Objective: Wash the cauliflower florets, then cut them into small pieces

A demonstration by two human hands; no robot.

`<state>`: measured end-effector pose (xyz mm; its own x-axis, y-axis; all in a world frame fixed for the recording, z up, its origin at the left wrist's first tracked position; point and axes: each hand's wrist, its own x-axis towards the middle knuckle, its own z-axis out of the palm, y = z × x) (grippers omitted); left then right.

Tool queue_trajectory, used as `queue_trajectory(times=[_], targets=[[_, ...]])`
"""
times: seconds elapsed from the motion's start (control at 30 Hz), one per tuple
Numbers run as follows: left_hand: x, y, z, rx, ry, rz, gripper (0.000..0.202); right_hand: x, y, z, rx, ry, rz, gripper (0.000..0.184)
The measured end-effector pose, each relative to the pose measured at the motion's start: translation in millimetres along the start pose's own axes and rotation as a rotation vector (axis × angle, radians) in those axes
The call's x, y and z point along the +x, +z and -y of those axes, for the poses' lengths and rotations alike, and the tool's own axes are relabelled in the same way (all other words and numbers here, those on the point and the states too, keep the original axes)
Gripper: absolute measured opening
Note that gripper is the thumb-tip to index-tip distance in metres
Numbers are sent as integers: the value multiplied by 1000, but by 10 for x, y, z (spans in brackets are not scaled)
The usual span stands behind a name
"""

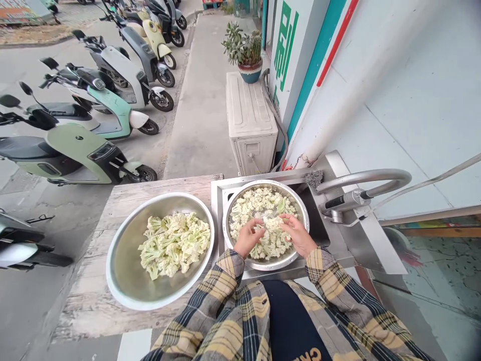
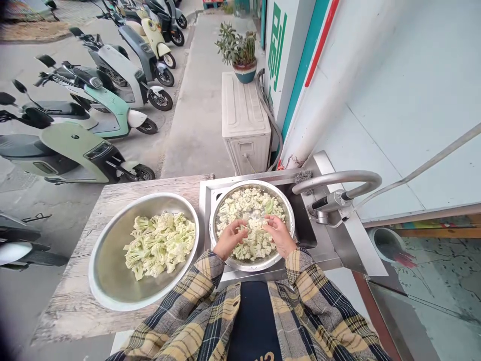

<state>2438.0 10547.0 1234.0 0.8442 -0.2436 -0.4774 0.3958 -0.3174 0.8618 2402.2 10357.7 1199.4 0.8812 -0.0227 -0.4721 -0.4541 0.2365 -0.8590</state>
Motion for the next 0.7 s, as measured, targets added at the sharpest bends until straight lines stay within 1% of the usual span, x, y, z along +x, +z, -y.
queue_trajectory(times=[0.07, 0.17, 0.23, 0.3, 0.37, 0.43, 0.53, 0.6, 0.7], targets=[[-19, 61, -58, -10, 19, -48, 29, -66, 101, 55, 24, 16, 69, 50], [-12, 69, -108, -33, 55, -99, 27, -112, 215, 76, 32, 51, 139, 57], [-3, 43, -118, -22, 72, -92, 26, -110, 264, 52, 30, 65, 124, 59], [-3, 17, -114, 44, 118, -135, 22, -94, 292, 15, 6, 44, 74, 58], [-12, 9, -101, 153, 204, -221, 15, -78, 303, -15, -61, -18, 11, 53], [-27, 22, -85, 248, 278, -273, 6, -71, 302, -28, -162, -127, -50, 47], [-51, 70, -66, 340, 323, -282, 5, -77, 297, -14, -330, -309, -112, 37], [-62, 98, -63, 388, 341, -305, 5, -86, 295, 4, -423, -376, -130, 34], [-72, 109, -76, 429, 348, -315, 7, -102, 286, 30, -504, -448, -116, 32]])
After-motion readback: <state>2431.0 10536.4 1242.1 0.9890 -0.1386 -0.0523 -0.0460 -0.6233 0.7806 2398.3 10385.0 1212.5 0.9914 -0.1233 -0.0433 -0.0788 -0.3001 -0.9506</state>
